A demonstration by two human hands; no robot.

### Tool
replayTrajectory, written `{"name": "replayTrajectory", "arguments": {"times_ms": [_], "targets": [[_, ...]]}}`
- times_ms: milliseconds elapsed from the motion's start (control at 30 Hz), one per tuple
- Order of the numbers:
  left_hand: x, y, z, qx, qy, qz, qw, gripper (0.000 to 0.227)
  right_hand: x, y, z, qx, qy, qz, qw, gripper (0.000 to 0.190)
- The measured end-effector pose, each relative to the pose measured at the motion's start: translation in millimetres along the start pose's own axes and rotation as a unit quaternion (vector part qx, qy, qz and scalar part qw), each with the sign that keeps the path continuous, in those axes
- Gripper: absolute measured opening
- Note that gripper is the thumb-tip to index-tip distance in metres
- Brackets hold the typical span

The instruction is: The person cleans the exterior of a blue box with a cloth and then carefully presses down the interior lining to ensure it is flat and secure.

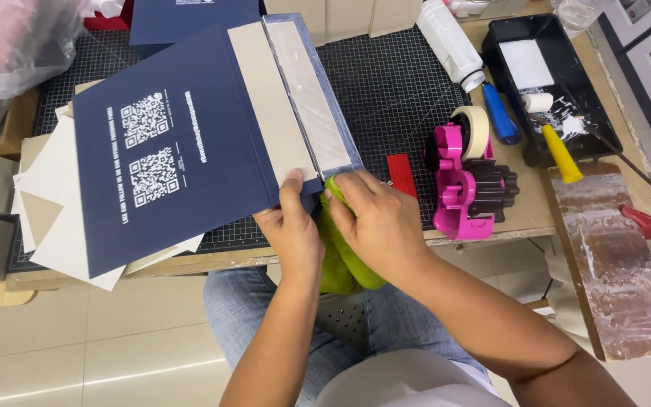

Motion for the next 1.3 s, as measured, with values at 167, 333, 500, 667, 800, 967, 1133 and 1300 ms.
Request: {"name": "replayTrajectory", "arguments": {"times_ms": [167,333,500,667,800,967,1133,1300], "targets": [[2.0,-1.9,0.8,0.021,-0.008,0.017,1.0,0.022,-2.0,-31.0,-12.0,0.046,0.017,0.03,0.998,0.01],[-19.5,32.0,20.5,-0.003,-0.019,-0.028,0.999,0.018,-13.4,-72.5,-31.8,0.115,0.029,0.067,0.991,0.011],[-71.1,80.8,58.8,-0.027,-0.03,-0.097,0.994,0.02,-42.8,-94.3,-77.9,0.234,0.073,0.159,0.956,0.019],[-74.2,35.0,62.2,-0.065,-0.028,-0.127,0.989,0.016,-76.3,-134.2,-165.3,0.293,0.028,0.311,0.904,0.014],[-82.8,6.5,74.3,-0.091,-0.044,-0.142,0.985,0.018,-86.5,-160.8,-224.7,0.345,-0.077,0.443,0.824,0.01],[-86.9,-19.7,83.8,-0.135,-0.11,-0.149,0.973,0.014,-81.9,-155.8,-221.2,0.334,-0.105,0.465,0.813,0.014],[-100.8,-26.5,91.5,-0.138,-0.127,-0.166,0.968,0.016,-67.0,-165.8,-255.4,0.403,-0.033,0.335,0.851,0.009],[-104.4,-36.7,89.0,-0.156,-0.108,-0.178,0.966,0.019,-51.2,-177.2,-300.7,0.524,0.327,0.066,0.784,0.044]]}}
Point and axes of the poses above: each hand's wrist, its own z-axis towards the middle knuckle, its own x-axis out of the palm, y = z × x, the point moved 4 cm from there along z, towards the middle knuckle, and after that the axes turned 12 degrees about -x, right-handed, at the moved point
